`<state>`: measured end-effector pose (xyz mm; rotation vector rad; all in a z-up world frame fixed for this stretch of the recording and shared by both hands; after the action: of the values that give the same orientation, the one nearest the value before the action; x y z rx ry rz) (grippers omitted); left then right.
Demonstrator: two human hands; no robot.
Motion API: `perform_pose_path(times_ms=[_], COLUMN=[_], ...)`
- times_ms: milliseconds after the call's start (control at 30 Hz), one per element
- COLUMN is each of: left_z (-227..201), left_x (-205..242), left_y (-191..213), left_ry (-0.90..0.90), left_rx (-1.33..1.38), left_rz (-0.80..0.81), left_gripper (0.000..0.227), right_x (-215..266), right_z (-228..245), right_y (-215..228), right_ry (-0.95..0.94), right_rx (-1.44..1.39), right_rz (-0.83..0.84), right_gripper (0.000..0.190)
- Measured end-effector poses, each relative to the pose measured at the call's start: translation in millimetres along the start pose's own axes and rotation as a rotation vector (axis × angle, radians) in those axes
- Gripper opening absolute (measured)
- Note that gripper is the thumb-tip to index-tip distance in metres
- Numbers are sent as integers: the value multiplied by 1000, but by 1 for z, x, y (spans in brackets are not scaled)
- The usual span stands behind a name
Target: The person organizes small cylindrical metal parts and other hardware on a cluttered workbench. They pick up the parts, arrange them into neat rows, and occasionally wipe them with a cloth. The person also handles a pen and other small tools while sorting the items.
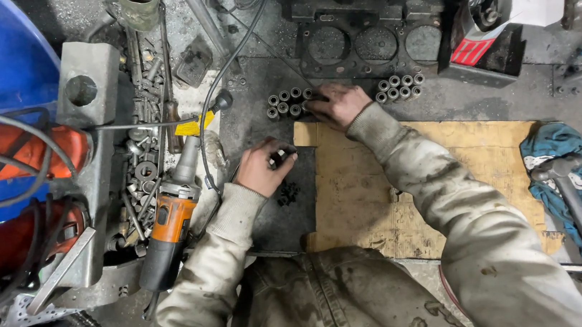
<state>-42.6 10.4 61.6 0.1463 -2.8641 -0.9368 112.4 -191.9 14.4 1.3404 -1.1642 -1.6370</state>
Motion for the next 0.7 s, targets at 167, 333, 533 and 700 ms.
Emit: perform_pose_path(times_ms=[167,333,533,700], left_z=[-10,-10,-12,3], left_x=[-7,-9,-10,-12], left_y=[1,-2,-8,-17], left_ry=[45,35,4,163], left_rx=[126,238,251,489], left_rz=[-2,-47,-50,23], left_gripper=[20,20,19,15], right_x=[-4,-2,7,2], right_z=[21,69,87,92], right_y=[28,48,38,54], right_ry=[-63,-266,-602,-400], right_rx=[-126,-748,-972,-664], right_rz=[-183,-310,-426,-518], right_gripper=[27,28,19,17])
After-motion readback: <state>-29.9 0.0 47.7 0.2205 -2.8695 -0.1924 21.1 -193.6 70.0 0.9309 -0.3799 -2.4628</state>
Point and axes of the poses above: each hand's wrist, its own x-axis away from the middle knuckle, its own y-axis out of the back of the hand, z = x × y, the point moved 3 cm from there along -x, towards the middle knuckle, and after that the axes turned 14 degrees about y, right-handed, at the moved point
